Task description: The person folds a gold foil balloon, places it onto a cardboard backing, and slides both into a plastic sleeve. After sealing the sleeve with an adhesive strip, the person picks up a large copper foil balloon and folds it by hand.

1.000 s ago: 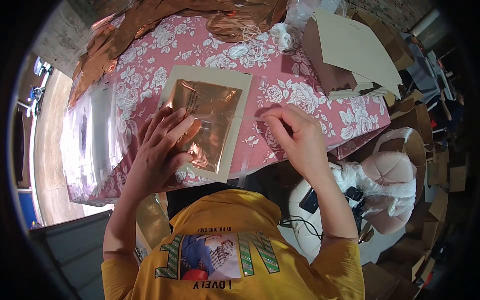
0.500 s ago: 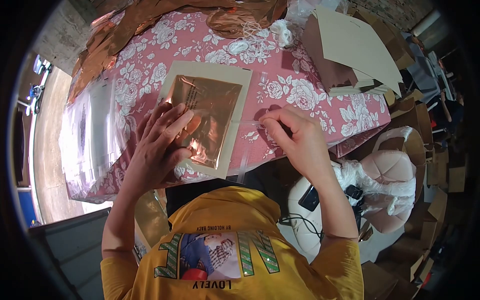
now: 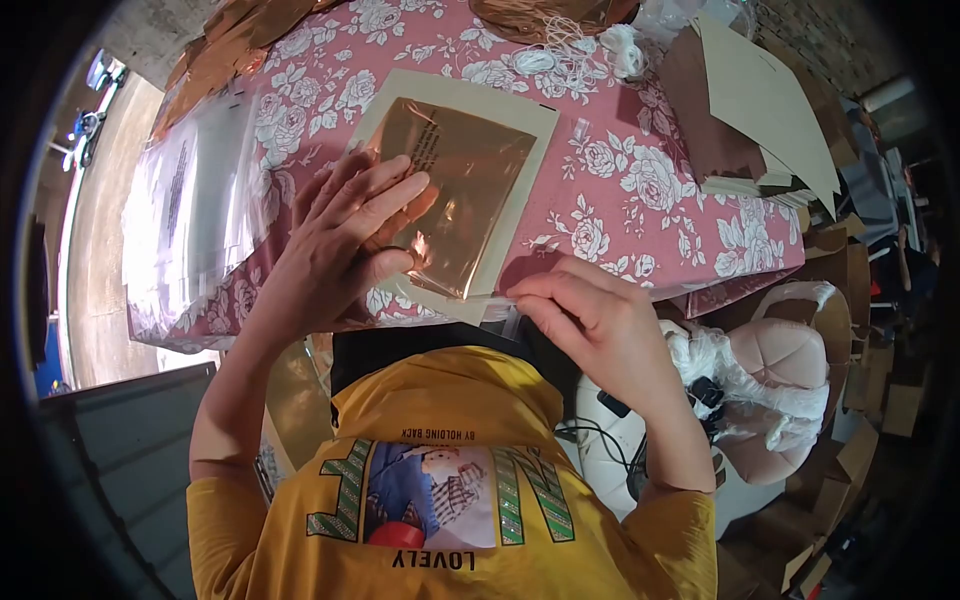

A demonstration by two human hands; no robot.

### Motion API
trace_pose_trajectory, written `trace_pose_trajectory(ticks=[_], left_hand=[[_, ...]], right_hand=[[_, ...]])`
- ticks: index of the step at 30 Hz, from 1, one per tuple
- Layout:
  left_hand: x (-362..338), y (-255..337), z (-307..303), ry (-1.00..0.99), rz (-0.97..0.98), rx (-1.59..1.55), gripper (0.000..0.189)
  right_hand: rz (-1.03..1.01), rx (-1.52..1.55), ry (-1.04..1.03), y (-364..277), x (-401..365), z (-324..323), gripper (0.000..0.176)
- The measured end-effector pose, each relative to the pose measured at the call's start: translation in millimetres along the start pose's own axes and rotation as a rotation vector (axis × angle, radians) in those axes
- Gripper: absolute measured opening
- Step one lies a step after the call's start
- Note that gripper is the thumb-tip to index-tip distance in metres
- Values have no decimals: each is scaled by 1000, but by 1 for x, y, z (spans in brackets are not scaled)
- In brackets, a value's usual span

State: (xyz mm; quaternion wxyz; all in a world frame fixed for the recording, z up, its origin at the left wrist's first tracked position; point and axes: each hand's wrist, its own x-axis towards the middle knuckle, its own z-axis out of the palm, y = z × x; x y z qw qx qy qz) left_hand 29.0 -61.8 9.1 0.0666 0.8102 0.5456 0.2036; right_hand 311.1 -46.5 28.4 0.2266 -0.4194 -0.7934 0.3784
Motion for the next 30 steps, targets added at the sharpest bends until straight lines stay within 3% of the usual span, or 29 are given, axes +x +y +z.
trace_pose_trajectory(ticks=[2,9,17,19,24,30], left_hand=[[0,0,1,-2,-2,6,60],[0,2,-1,-5,-6,-4,55],[-1,-10,-5,-29,49,-58,47],[0,-10,-8,2,59,-220,46],[-4,-4,-5,-31,44,-77,56],[-3,0,-2,-2,23,-56,52]], right_hand=[[-117,-60,42,0,-2,4,14],[-145,-49,12,-4,-2,7,16],[-293,-353,131,-8,-4,22,15],[-344,-374,157,-7,-5,27,17],[-317,-442,192,-8,-9,34,19],[-283,-309,132,-8,-7,34,14]])
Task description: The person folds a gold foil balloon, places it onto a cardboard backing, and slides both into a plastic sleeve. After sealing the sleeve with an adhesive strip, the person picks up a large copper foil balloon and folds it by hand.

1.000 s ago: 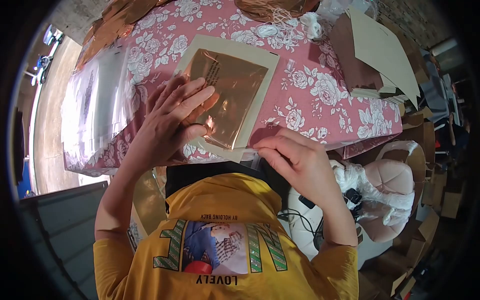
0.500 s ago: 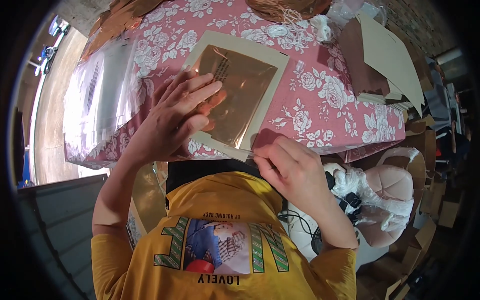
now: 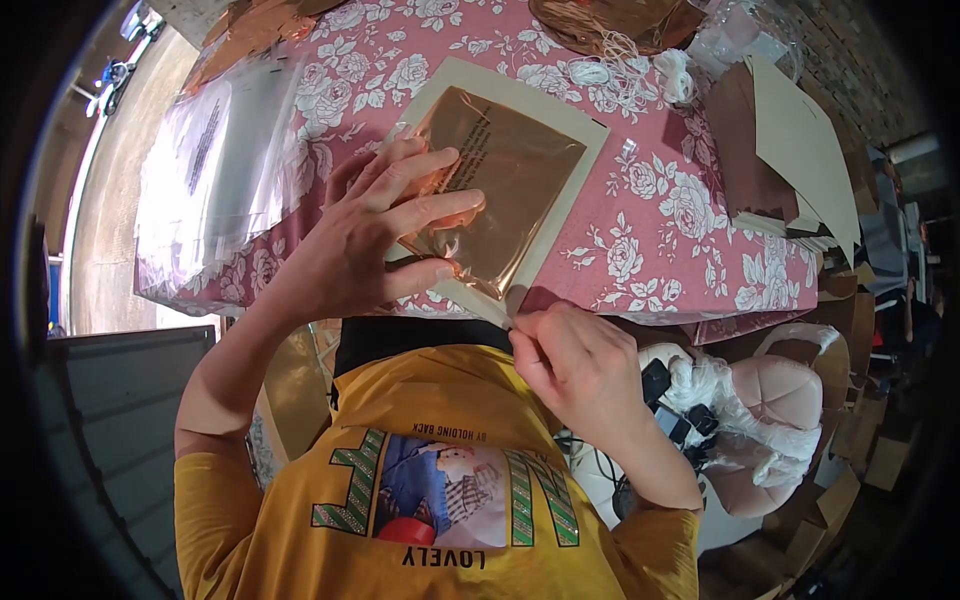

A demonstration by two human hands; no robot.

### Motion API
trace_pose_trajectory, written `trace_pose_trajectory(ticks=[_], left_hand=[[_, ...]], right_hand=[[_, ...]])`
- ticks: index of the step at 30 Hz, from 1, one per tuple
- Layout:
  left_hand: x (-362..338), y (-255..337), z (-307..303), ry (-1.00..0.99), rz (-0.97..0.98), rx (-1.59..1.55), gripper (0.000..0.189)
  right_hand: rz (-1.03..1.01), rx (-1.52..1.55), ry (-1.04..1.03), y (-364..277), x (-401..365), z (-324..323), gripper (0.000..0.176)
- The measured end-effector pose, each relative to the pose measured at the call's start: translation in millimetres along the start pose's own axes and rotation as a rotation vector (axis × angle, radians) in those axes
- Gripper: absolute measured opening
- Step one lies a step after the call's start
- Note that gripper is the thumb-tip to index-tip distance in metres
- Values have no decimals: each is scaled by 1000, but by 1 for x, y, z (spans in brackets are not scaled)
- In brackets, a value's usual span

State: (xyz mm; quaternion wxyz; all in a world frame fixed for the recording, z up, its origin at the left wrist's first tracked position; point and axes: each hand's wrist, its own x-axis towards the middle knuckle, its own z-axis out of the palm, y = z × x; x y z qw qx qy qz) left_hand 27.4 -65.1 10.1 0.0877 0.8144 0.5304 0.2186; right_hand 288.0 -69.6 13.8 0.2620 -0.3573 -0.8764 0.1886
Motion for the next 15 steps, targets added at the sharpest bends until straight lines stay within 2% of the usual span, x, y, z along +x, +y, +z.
trace_pose_trajectory(ticks=[1,8,15], left_hand=[[0,0,0,1,-1,0,52],[0,-6,4,19,38,7,42],[1,-6,-1,-25,6,-105,41]], right_hand=[[25,96,-36,1,1,0,13],[85,74,-163,-2,12,-10,15],[-13,-78,-149,-10,14,-9,19]])
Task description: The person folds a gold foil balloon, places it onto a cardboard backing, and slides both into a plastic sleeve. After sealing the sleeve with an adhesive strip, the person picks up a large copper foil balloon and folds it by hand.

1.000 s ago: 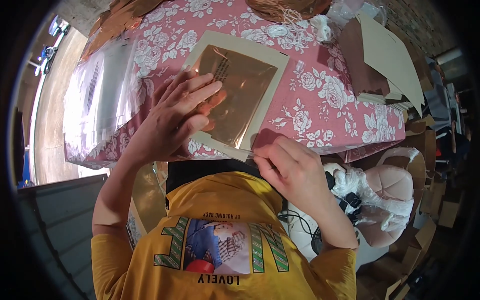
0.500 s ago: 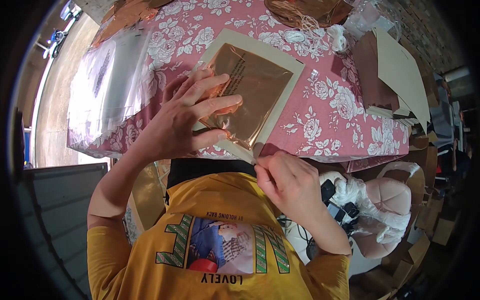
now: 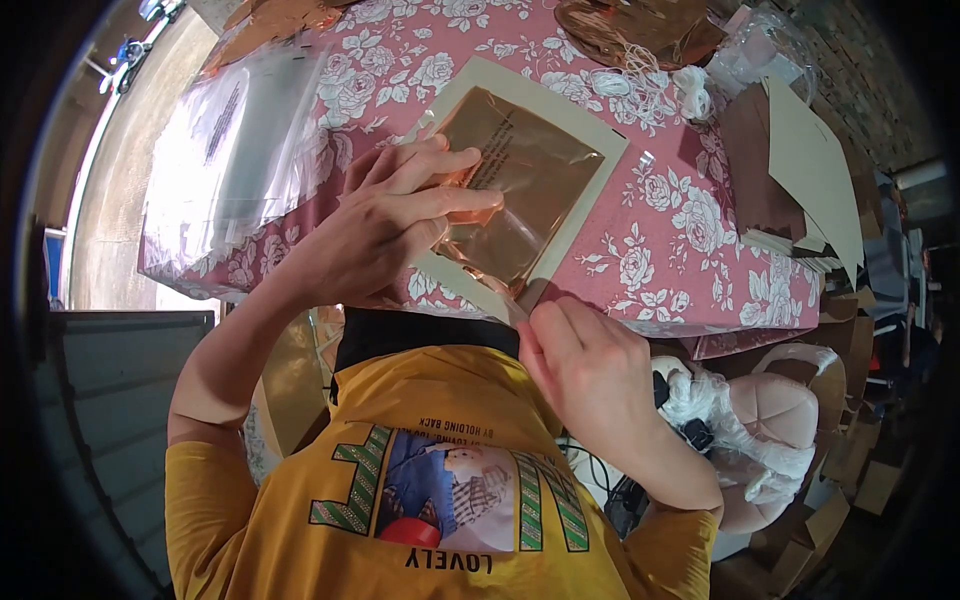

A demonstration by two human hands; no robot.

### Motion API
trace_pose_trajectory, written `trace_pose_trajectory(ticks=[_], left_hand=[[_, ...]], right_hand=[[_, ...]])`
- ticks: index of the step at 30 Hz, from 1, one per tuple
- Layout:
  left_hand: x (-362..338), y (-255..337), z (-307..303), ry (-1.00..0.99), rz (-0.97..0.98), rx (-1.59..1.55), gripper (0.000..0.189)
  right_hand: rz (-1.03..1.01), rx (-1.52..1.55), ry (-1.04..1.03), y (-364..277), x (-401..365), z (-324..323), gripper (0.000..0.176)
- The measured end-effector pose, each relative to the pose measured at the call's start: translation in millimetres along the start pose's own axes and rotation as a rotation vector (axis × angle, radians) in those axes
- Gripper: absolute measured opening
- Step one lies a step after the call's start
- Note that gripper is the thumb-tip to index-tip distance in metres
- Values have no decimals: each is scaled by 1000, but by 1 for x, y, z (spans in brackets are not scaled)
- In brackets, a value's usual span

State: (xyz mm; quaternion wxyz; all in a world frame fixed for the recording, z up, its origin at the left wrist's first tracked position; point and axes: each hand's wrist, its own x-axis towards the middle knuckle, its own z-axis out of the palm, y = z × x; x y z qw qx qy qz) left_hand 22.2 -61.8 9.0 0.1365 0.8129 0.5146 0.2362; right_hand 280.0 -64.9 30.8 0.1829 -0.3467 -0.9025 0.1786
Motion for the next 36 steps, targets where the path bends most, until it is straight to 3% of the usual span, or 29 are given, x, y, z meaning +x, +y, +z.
trace_pose_trajectory(ticks=[6,9,10,12,17,19,22,32,36], left_hand=[[1,0,3,10,13,26,44],[-1,3,2,21,-3,69,47],[0,2,3,23,-3,67,47],[-1,1,3,21,0,49,48],[-1,2,5,23,-2,61,48],[-1,3,4,27,-6,65,48],[-1,3,3,19,-17,39,48],[-1,1,2,22,-1,36,46],[-2,1,4,41,5,42,43]], right_hand=[[-78,-233,93,-6,-4,4,18],[119,159,78,-1,-6,2,13],[118,156,77,0,-5,-1,13],[319,394,-50,3,-1,-5,13],[337,403,-122,3,5,-9,13],[119,140,-54,1,4,-7,14],[53,-8,-33,-5,2,-6,15],[-33,-288,10,-14,-5,8,20],[-12,-309,120,-15,-7,16,21]])
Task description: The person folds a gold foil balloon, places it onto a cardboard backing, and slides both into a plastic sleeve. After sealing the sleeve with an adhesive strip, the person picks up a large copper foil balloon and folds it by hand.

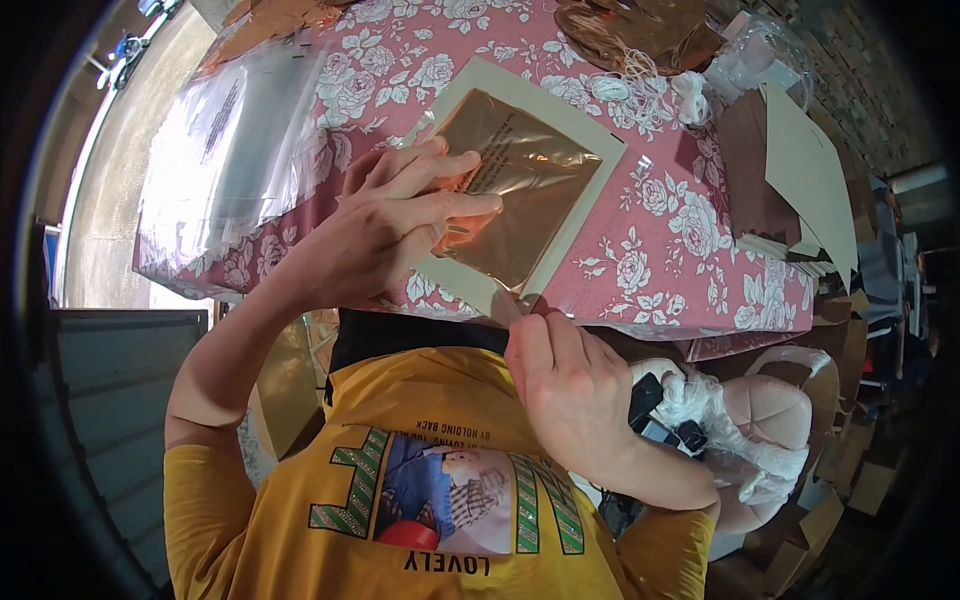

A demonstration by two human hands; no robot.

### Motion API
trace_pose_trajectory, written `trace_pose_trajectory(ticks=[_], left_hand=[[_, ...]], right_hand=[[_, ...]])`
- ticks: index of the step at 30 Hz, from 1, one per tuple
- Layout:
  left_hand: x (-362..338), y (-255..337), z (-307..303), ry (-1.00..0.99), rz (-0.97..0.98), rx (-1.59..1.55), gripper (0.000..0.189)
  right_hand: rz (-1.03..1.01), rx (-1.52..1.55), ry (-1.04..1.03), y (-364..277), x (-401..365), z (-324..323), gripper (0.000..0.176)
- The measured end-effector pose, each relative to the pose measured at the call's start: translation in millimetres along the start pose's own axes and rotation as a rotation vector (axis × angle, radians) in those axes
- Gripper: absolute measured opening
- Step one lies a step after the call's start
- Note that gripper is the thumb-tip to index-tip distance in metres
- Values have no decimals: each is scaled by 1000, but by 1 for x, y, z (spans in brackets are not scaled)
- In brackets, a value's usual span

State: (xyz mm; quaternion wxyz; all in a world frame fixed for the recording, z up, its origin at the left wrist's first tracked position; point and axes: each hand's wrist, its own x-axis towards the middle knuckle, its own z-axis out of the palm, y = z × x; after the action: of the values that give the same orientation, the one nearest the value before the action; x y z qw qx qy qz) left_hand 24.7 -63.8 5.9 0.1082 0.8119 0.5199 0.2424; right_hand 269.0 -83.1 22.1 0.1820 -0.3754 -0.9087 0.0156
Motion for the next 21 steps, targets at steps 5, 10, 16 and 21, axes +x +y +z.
trace_pose_trajectory(ticks=[5,10,16,21], left_hand=[[-1,4,-1,9,4,65,41],[-1,1,3,4,15,91,42],[-1,-4,6,61,48,72,41],[-1,-4,3,-6,27,78,44]], right_hand=[[74,60,-41,8,-1,2,22],[241,302,-119,16,-1,-2,18],[282,468,-119,24,-3,-17,11],[207,568,-281,29,-1,-20,11]])
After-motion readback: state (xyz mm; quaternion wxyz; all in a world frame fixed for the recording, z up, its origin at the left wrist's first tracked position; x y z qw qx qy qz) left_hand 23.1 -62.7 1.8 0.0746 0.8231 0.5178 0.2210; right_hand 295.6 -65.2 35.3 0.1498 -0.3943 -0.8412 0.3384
